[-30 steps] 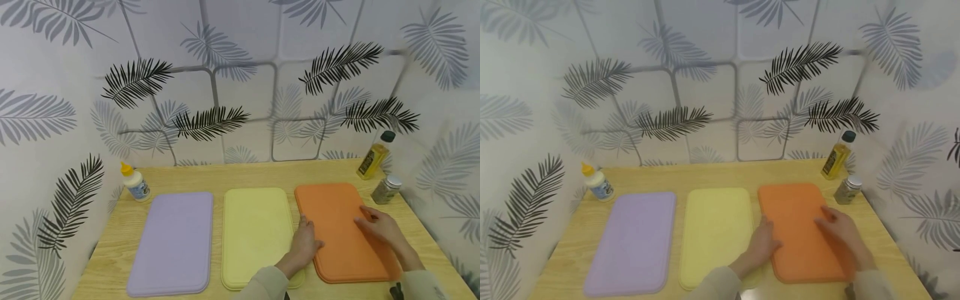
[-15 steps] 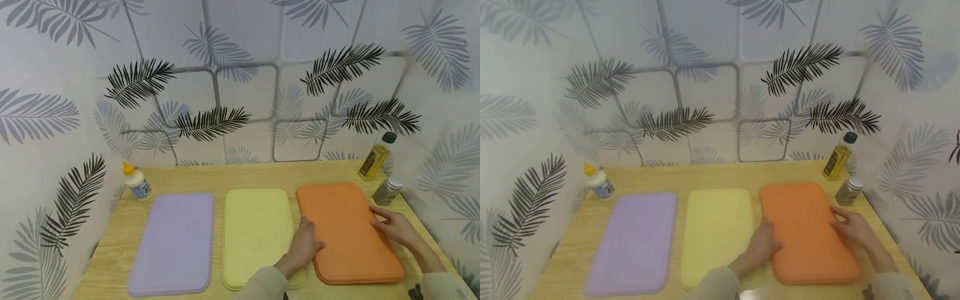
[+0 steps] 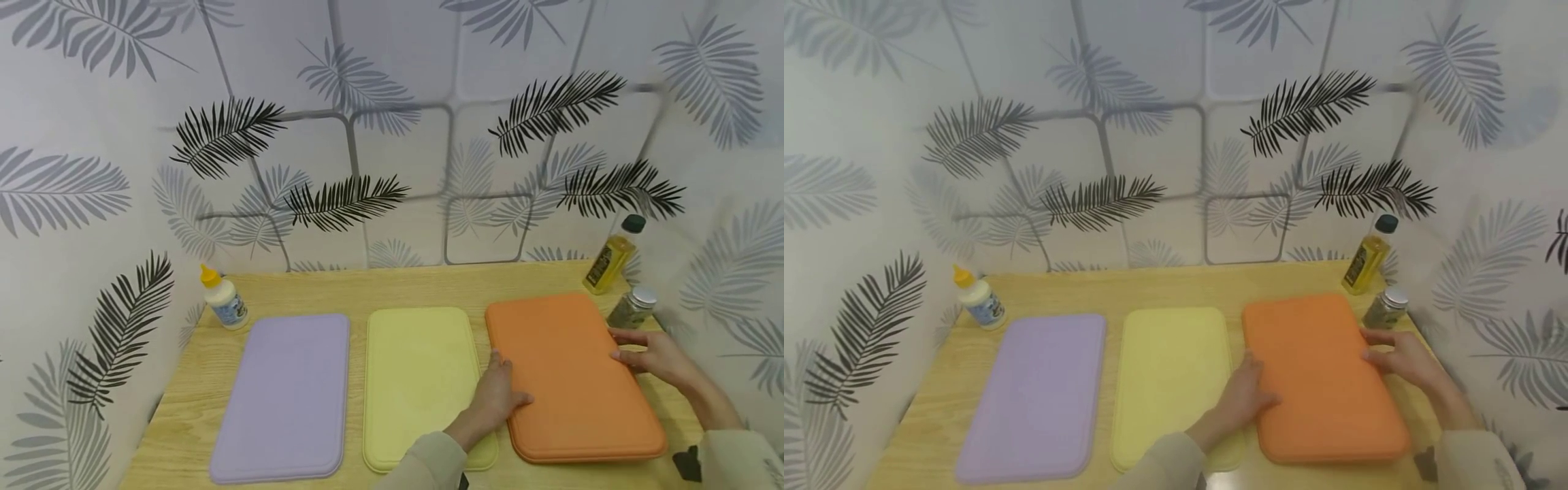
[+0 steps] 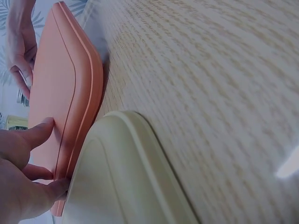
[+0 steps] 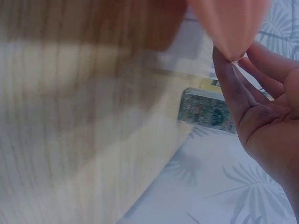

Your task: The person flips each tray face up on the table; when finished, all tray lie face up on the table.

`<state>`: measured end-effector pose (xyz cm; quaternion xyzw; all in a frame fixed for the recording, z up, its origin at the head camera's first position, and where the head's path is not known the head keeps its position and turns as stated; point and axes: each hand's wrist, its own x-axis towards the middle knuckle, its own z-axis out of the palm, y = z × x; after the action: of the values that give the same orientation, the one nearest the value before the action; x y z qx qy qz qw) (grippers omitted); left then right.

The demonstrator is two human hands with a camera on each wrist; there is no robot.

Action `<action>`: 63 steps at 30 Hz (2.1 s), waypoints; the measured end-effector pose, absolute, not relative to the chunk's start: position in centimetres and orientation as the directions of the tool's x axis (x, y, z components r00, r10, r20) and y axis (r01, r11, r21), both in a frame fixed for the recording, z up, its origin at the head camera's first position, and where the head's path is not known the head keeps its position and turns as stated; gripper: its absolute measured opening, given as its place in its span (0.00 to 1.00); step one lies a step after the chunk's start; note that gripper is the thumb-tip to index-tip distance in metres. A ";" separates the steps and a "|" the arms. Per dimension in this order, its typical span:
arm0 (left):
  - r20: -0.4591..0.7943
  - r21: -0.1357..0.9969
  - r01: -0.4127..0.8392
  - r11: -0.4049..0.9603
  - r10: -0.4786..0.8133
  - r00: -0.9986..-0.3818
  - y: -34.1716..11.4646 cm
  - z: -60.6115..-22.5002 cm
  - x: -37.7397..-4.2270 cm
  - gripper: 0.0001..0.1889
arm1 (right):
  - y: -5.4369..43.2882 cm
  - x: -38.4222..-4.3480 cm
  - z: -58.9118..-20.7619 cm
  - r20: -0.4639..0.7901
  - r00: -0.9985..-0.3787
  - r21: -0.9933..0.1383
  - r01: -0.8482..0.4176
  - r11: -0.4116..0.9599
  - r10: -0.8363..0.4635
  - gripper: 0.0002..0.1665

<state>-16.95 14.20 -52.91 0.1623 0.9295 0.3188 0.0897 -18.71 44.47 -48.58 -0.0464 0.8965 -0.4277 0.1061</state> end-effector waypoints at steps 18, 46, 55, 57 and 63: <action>-0.115 0.673 0.198 0.713 0.365 -0.924 13.9 -51.9 -12.8 0.41 | 42.6 -19.1 -46.6 -0.105 -0.982 -0.685 -0.042 0.727 -0.156 0.33; -0.171 0.522 0.366 0.770 0.515 -0.840 13.1 -51.7 -10.0 0.51 | 40.7 -18.4 -42.3 -0.112 -0.982 -0.687 -0.035 0.726 -0.153 0.39; -0.148 0.526 0.410 0.745 0.555 -0.819 12.7 -51.5 -9.5 0.49 | 40.1 -18.3 -41.2 -0.101 -0.985 -0.669 -0.038 0.742 -0.142 0.38; -0.149 0.521 0.406 0.751 0.548 -0.823 12.7 -51.5 -9.5 0.50 | 39.9 -18.3 -41.1 -0.093 -0.986 -0.666 -0.043 0.745 -0.141 0.38; -0.166 0.531 0.368 0.763 0.519 -0.838 12.8 -51.5 -9.6 0.51 | 39.2 -18.3 -40.2 -0.098 -0.985 -0.660 -0.044 0.750 -0.144 0.38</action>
<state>-9.60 12.85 -51.53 0.2394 0.9263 0.2472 0.1536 -18.27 39.21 -40.24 -0.0506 0.9326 -0.3502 0.0714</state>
